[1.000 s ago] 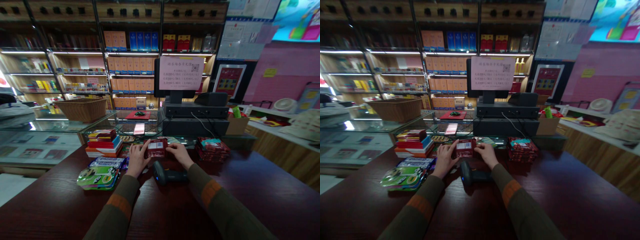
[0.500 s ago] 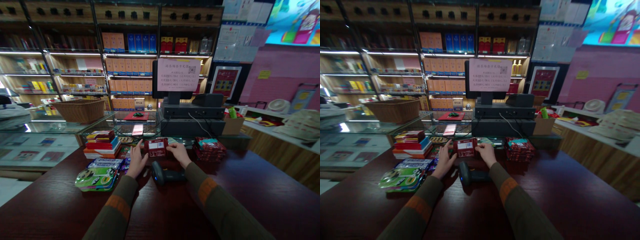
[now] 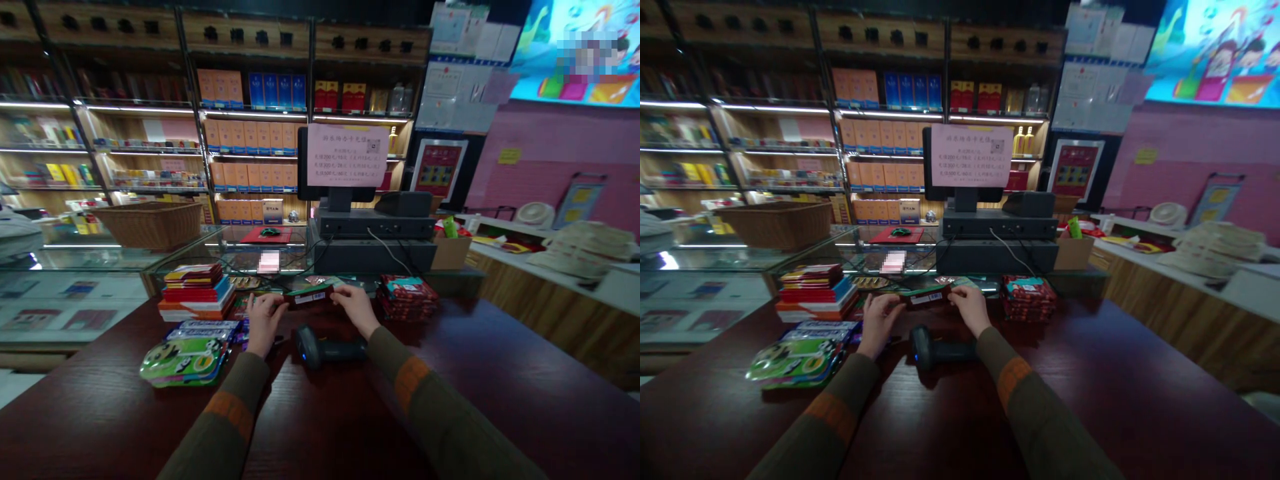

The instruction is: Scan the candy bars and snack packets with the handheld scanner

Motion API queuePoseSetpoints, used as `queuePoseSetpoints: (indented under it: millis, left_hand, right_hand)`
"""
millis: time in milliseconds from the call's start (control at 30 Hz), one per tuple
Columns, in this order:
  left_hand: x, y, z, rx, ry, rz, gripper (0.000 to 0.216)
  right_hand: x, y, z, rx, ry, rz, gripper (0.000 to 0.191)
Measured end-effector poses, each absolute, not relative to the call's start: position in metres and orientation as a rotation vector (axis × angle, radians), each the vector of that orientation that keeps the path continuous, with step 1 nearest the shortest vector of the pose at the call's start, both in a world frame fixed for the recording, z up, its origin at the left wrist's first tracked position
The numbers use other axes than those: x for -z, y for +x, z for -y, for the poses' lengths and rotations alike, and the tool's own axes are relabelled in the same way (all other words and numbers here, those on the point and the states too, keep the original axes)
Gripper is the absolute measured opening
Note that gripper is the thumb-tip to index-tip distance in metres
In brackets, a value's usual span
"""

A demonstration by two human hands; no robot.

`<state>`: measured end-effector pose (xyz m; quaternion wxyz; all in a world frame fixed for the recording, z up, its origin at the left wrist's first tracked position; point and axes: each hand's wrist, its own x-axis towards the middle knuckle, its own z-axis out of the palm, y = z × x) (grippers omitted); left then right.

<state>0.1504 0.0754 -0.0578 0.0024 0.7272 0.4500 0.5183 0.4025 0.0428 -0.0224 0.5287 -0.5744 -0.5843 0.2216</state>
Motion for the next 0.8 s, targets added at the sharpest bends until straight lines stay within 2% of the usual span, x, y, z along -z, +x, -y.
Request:
queuePoseSetpoints:
  millis: [200, 333, 600, 800]
  left_hand:
    - [0.051, 0.152, -0.066, -1.595, 2.436, -1.429, 0.010]
    - [0.044, 0.155, -0.060, -1.584, 2.521, -1.378, 0.015]
    - [0.032, 0.162, -0.048, -1.615, 2.686, -1.350, 0.013]
    - [0.018, 0.161, -0.048, -1.569, 2.888, -1.250, 0.013]
  right_hand:
    - [0.020, 0.412, -0.036, -0.512, -1.400, 1.427, 0.016]
    - [0.020, 0.418, -0.032, -0.530, -1.425, 1.422, 0.020]
    - [0.016, 0.423, -0.015, -0.445, -1.407, 1.485, 0.015]
    - [0.010, 0.423, -0.007, -0.303, -1.456, 1.520, 0.022]
